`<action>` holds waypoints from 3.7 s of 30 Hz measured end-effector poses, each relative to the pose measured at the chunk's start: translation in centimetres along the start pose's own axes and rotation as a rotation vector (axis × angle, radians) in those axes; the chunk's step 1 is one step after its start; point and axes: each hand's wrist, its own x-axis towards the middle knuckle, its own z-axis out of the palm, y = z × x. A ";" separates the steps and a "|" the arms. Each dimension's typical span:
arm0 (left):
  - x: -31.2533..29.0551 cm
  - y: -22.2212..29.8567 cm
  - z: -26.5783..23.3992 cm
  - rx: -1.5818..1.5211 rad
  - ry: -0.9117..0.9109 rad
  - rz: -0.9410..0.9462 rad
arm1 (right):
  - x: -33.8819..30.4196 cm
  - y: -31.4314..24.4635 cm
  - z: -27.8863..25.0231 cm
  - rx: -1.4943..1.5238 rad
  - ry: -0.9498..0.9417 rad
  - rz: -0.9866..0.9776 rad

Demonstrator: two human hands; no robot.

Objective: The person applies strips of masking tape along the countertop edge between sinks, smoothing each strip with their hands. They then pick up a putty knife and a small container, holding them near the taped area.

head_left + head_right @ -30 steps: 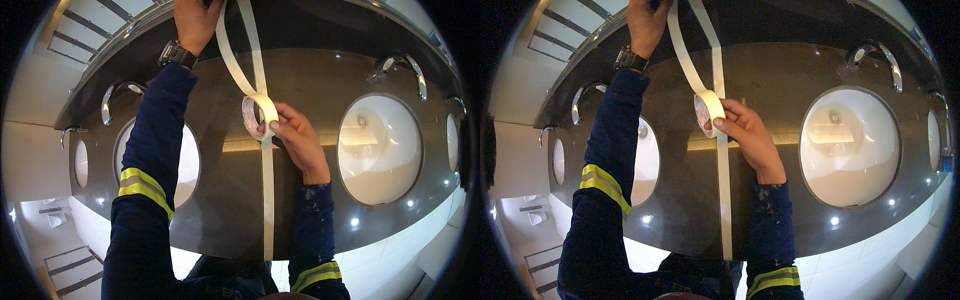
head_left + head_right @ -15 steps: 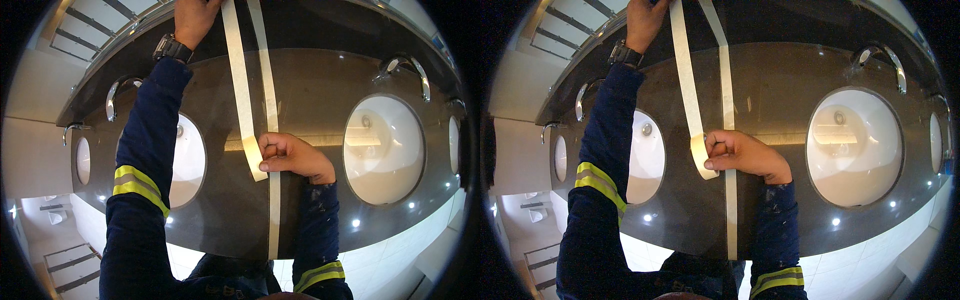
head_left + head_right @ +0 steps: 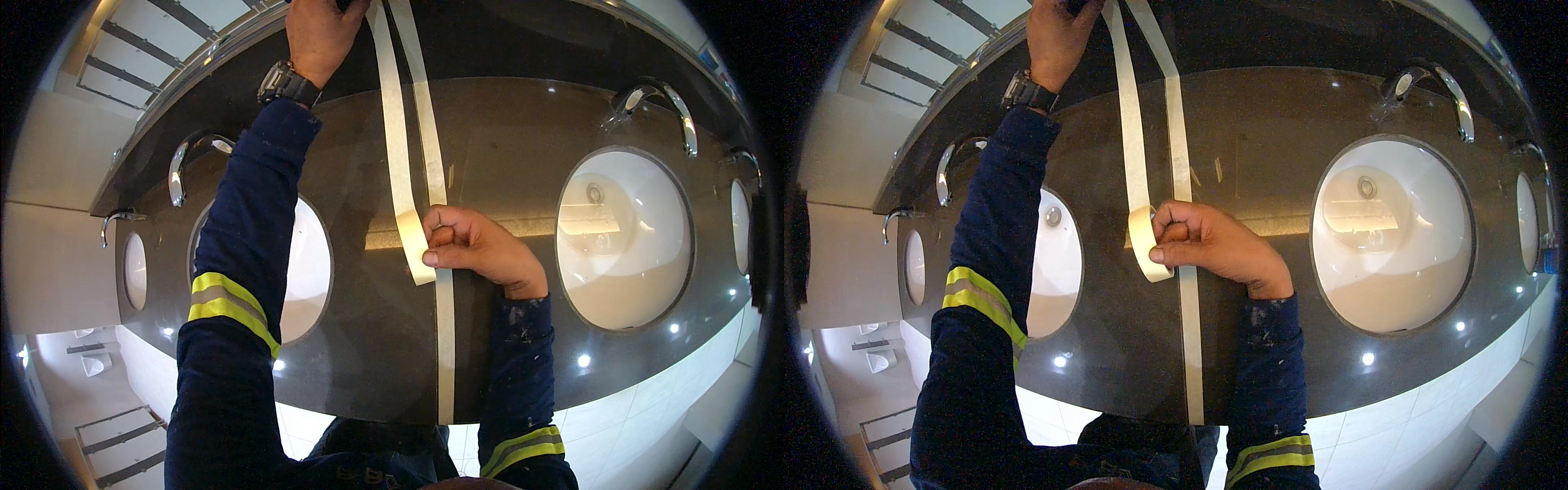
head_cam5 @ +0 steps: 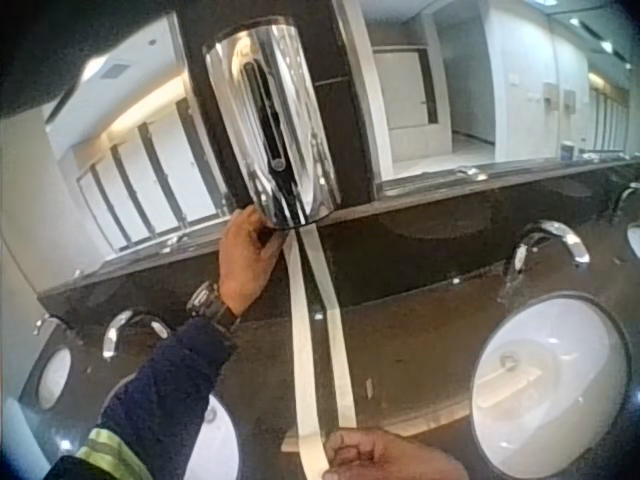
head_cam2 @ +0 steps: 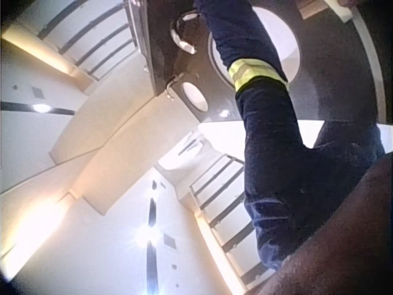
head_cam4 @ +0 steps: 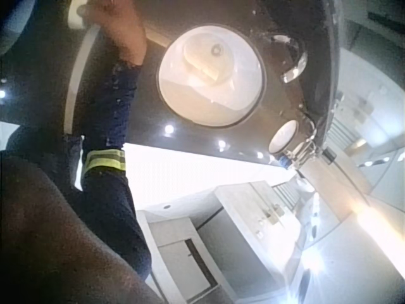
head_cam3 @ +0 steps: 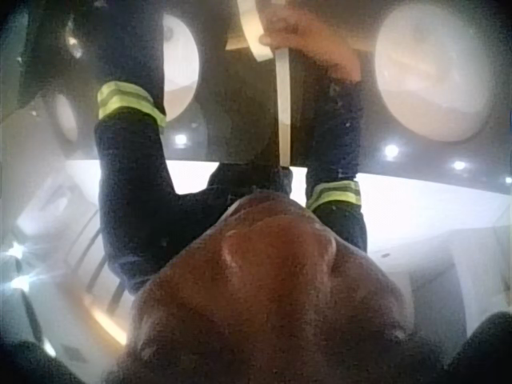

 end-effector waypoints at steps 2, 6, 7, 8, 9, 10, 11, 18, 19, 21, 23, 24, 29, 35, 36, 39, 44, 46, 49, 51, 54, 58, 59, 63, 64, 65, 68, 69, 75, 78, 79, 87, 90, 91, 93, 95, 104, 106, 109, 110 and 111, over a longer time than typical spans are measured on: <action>-0.1 0.1 0.0 0.003 -0.014 -0.037 | 0.0 0.1 -0.1 0.000 0.001 -0.007; -0.1 0.2 0.1 -0.018 -0.026 -0.074 | 0.0 0.2 -0.3 0.002 -0.009 -0.019; -0.1 0.4 0.1 -0.019 -0.019 -0.063 | 0.0 0.2 -0.3 -0.006 -0.010 -0.016; 0.0 0.6 0.0 -0.021 -0.017 -0.056 | 0.0 0.2 -0.3 -0.015 -0.011 -0.013; 0.0 0.8 0.0 -0.022 -0.014 -0.048 | 0.0 0.2 -0.3 -0.023 -0.012 -0.010; 0.1 1.0 -0.1 -0.024 -0.011 -0.040 | 0.0 0.1 -0.3 -0.012 -0.010 -0.014; 0.1 0.9 0.0 -0.009 -0.003 -0.027 | 0.0 0.1 -0.2 0.000 -0.007 -0.018; -0.3 -0.1 0.7 0.043 0.025 -0.024 | 0.0 -0.1 -0.1 0.020 -0.013 -0.014; -0.3 -0.2 0.7 0.046 0.027 -0.020 | 0.0 -0.1 -0.1 0.020 -0.012 -0.013; -0.4 -0.4 0.8 0.057 0.036 -0.020 | 0.1 -0.1 -0.1 0.020 -0.010 -0.011; -0.4 -0.1 0.7 0.037 0.033 -0.020 | 0.0 0.0 -0.1 0.011 0.004 0.000; -0.4 0.1 0.7 0.014 0.026 -0.018 | 0.0 0.0 -0.1 0.006 0.010 0.005; -0.4 -0.2 0.5 0.016 0.013 -0.056 | 0.2 0.3 -0.2 0.012 -0.005 0.005; -0.4 0.1 0.3 -0.019 -0.015 -0.036 | 0.3 0.1 -0.1 0.019 0.000 0.009; -0.4 -0.1 0.3 -0.013 -0.016 -0.049 | 0.3 0.1 0.0 0.014 0.006 0.008; -0.3 -0.2 0.5 0.002 -0.007 -0.028 | 0.2 0.2 -0.1 0.002 0.011 0.022; -0.5 -0.5 0.7 0.039 0.014 -0.059 | 0.3 0.3 -0.1 0.006 0.005 0.028; -0.5 -0.5 0.8 0.045 0.010 -0.050 | 0.3 0.1 0.0 -0.004 0.007 0.031; -0.6 -0.5 0.8 0.048 0.019 -0.018 | 0.3 0.1 0.0 -0.021 0.014 0.035; -0.6 -0.3 0.8 0.030 0.016 -0.034 | 0.3 0.2 -0.1 -0.028 0.017 0.033; -0.6 -0.4 0.7 0.035 0.008 -0.039 | 0.3 0.1 0.0 -0.034 0.019 0.032; -0.6 -0.3 0.8 0.056 0.025 -0.015 | 0.4 0.2 -0.1 -0.024 0.000 0.025; -0.6 -0.2 0.8 0.054 0.021 -0.030 | 0.4 0.3 -0.1 -0.014 -0.002 0.019; -0.5 0.0 0.8 0.038 0.019 -0.061 | 0.5 0.3 0.1 -0.020 0.008 0.026; -0.5 0.0 0.8 0.030 0.021 -0.063 | 0.4 0.3 0.0 -0.025 0.005 0.040; -0.5 0.1 0.9 0.033 0.025 -0.050 | 0.4 0.2 -0.1 -0.029 0.002 0.053; -0.5 0.4 0.9 0.023 0.042 -0.026 | 0.3 0.2 -0.2 -0.028 0.001 0.066; -0.5 0.5 0.9 0.006 0.050 -0.027 | 0.4 0.3 -0.1 -0.026 0.002 0.066; -0.6 0.0 1.2 0.019 0.059 -0.011 | 0.5 0.4 0.0 -0.023 -0.005 0.046; -0.9 0.3 1.3 -0.005 0.071 -0.031 | 0.6 0.4 0.1 -0.032 -0.023 0.020; -0.9 0.4 1.3 -0.014 0.078 -0.044 | 0.6 0.2 0.2 -0.025 -0.016 0.020; -1.3 -0.2 2.1 0.039 0.160 0.005 | 0.7 0.5 0.3 0.008 -0.018 0.015; -1.7 -0.4 2.8 0.111 0.208 0.050 | 0.7 0.5 0.1 -0.027 -0.020 0.039; -1.7 -0.4 2.9 0.148 0.231 0.073 | 0.7 0.4 0.1 -0.024 -0.019 0.040; -1.7 -0.5 2.8 0.132 0.213 0.058 | 0.7 0.2 0.2 -0.017 -0.018 0.042; -1.6 -0.3 2.6 0.102 0.198 0.032 | 0.7 0.5 0.2 -0.011 -0.018 0.042; -1.4 0.1 2.1 -0.030 0.167 -0.067 | 0.8 0.4 0.3 -0.007 -0.012 0.041; -1.3 0.3 2.1 -0.046 0.173 -0.063 | 0.8 0.5 0.3 0.005 -0.018 0.037; -1.7 0.1 2.1 0.024 0.160 -0.047 | 0.8 0.6 0.2 -0.011 -0.028 0.028; -1.8 0.2 2.0 0.036 0.161 0.003 | 0.8 0.5 0.2 -0.027 -0.030 0.026; -2.0 0.2 1.8 0.048 0.162 0.052 | 0.8 0.5 0.2 -0.043 -0.031 0.025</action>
